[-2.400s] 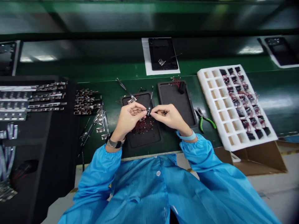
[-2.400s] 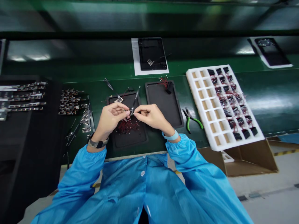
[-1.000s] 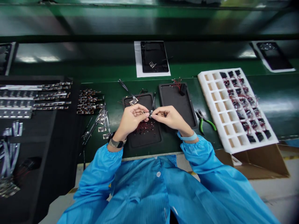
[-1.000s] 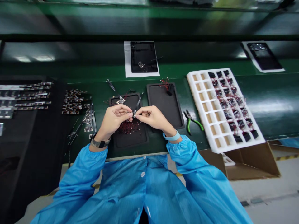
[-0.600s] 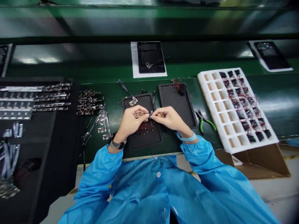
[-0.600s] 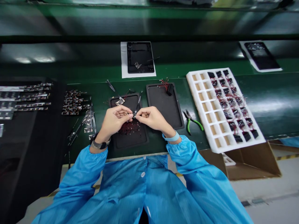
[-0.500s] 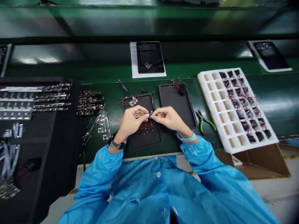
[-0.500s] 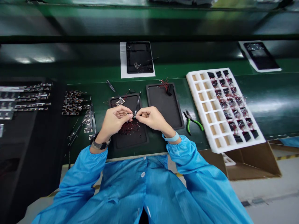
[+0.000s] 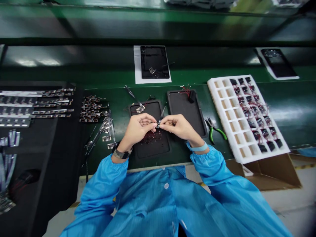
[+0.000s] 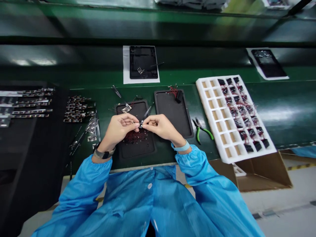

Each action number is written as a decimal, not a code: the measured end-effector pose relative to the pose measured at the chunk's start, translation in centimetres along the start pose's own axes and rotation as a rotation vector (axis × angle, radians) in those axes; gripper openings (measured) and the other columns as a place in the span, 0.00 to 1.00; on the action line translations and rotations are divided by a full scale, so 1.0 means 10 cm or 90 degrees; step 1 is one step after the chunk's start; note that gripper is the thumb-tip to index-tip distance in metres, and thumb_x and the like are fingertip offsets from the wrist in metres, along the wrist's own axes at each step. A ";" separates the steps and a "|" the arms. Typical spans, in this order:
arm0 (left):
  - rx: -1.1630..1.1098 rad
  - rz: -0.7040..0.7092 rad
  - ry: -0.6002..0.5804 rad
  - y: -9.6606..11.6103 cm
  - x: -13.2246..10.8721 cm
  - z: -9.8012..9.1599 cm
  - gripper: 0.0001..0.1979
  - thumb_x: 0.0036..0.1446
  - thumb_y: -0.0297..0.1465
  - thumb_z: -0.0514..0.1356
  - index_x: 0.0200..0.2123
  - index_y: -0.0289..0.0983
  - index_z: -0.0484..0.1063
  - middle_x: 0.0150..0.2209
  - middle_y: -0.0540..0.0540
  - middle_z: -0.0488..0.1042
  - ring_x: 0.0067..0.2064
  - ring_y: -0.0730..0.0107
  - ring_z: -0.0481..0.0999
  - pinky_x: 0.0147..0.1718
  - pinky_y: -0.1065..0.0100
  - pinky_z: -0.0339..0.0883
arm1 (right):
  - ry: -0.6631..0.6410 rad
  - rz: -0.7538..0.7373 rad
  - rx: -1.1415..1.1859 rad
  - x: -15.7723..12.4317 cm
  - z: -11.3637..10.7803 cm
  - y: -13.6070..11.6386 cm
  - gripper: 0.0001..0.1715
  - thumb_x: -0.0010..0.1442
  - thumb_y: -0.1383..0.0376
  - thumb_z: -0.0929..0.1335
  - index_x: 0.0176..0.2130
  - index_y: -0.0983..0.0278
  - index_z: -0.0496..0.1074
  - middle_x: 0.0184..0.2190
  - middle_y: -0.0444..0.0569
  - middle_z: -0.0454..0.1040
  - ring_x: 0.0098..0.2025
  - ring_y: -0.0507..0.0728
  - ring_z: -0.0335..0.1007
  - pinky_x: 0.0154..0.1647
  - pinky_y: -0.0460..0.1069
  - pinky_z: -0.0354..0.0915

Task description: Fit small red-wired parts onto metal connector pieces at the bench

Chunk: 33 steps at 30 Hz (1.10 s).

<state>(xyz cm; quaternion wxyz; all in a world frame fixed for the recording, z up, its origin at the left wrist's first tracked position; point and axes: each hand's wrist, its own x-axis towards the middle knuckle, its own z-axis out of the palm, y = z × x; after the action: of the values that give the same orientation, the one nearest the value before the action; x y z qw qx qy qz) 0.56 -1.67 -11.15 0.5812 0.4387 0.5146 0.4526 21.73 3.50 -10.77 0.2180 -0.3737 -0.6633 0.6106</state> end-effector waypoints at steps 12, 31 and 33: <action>-0.044 -0.048 -0.050 0.04 0.01 0.01 0.16 0.46 0.34 0.77 0.33 0.32 0.78 0.24 0.44 0.81 0.26 0.65 0.82 0.31 0.69 0.76 | -0.057 0.014 0.048 0.01 -0.05 0.04 0.19 0.59 0.55 0.77 0.37 0.69 0.79 0.19 0.40 0.67 0.22 0.47 0.57 0.25 0.46 0.52; -0.011 -0.057 -0.052 0.02 -0.01 0.01 0.12 0.47 0.32 0.75 0.33 0.33 0.78 0.24 0.44 0.81 0.26 0.67 0.81 0.29 0.70 0.74 | -0.061 0.031 0.047 0.04 -0.06 0.10 0.19 0.57 0.55 0.78 0.35 0.69 0.79 0.19 0.41 0.68 0.22 0.48 0.60 0.25 0.45 0.54; -0.007 -0.057 -0.048 0.02 -0.01 0.01 0.12 0.48 0.32 0.75 0.33 0.33 0.78 0.24 0.44 0.81 0.26 0.66 0.82 0.30 0.70 0.74 | -0.060 0.030 0.042 0.04 -0.06 0.11 0.19 0.57 0.55 0.78 0.36 0.69 0.79 0.19 0.41 0.68 0.22 0.48 0.60 0.25 0.45 0.54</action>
<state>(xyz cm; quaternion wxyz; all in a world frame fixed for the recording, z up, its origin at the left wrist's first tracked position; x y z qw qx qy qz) 0.68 -1.71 -10.95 0.6224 0.4288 0.5089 0.4120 22.22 4.17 -11.78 0.1844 -0.3523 -0.6434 0.6542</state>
